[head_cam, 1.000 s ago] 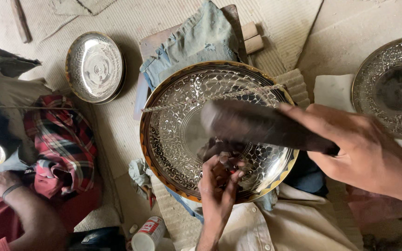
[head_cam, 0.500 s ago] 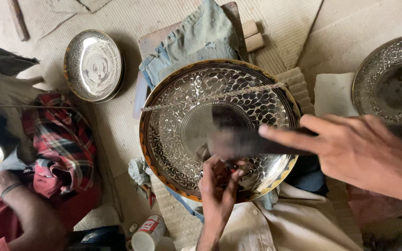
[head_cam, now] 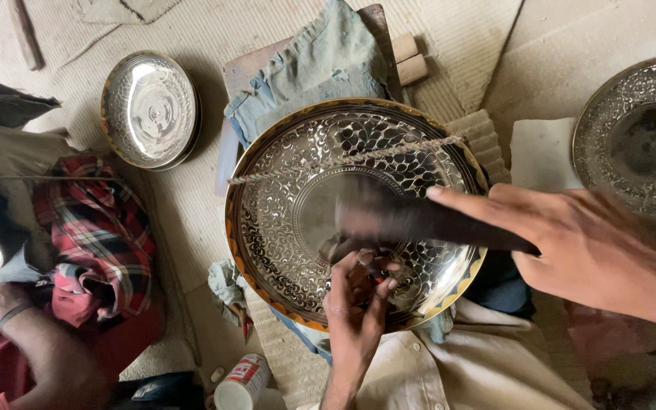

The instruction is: The person uses a hammer and a small tool to create a pattern on a large metal plate. They repeatedly strike the tool with the hammer to emboss the design.

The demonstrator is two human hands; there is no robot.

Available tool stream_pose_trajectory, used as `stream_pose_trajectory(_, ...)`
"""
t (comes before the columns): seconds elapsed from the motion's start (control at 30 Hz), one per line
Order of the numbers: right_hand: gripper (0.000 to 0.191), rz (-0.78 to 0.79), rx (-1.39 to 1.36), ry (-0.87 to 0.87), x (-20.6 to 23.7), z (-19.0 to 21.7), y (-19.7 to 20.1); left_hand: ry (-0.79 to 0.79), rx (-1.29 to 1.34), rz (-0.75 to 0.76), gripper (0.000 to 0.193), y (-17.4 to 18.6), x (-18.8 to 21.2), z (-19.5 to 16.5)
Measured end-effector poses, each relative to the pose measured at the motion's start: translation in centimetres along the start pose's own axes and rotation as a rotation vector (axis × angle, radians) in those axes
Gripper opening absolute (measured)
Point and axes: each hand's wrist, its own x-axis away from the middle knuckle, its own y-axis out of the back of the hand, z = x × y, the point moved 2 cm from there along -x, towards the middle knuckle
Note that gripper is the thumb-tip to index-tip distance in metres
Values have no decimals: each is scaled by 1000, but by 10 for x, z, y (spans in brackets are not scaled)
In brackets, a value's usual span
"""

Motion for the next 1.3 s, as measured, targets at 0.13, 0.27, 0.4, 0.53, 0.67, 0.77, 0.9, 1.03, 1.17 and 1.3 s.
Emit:
stream_pose_trajectory(0.13,104,93,346,76,0,3,-1,22,-52,0,38,1,0,2)
stream_pose_trajectory(0.27,107,-45,33,43,1,4,4,66,-93,-4,37,2,0,3)
stream_pose_trajectory(0.4,104,30,29,-6,1,5,5,-64,3,13,40,2,0,0)
stream_pose_trajectory(0.53,107,106,345,33,0,7,3,25,-118,11,38,4,-1,2)
stream_pose_trajectory(0.67,101,-12,-14,13,-1,6,1,29,-119,6,37,5,0,2)
stream_pose_trajectory(0.77,100,19,180,55,0,4,-2,-70,-60,25,37,4,-1,1)
stream_pose_trajectory(0.9,99,-45,171,68,0,2,-5,58,-121,26,33,6,-1,3)
stream_pose_trajectory(1.03,97,-66,20,47,1,0,-4,2,-23,31,37,6,0,0)
stream_pose_trajectory(1.17,98,-20,214,79,1,0,-4,9,-29,33,37,6,-1,-1)
stream_pose_trajectory(1.3,95,-47,163,84,1,-1,-5,74,-88,24,32,7,0,0)
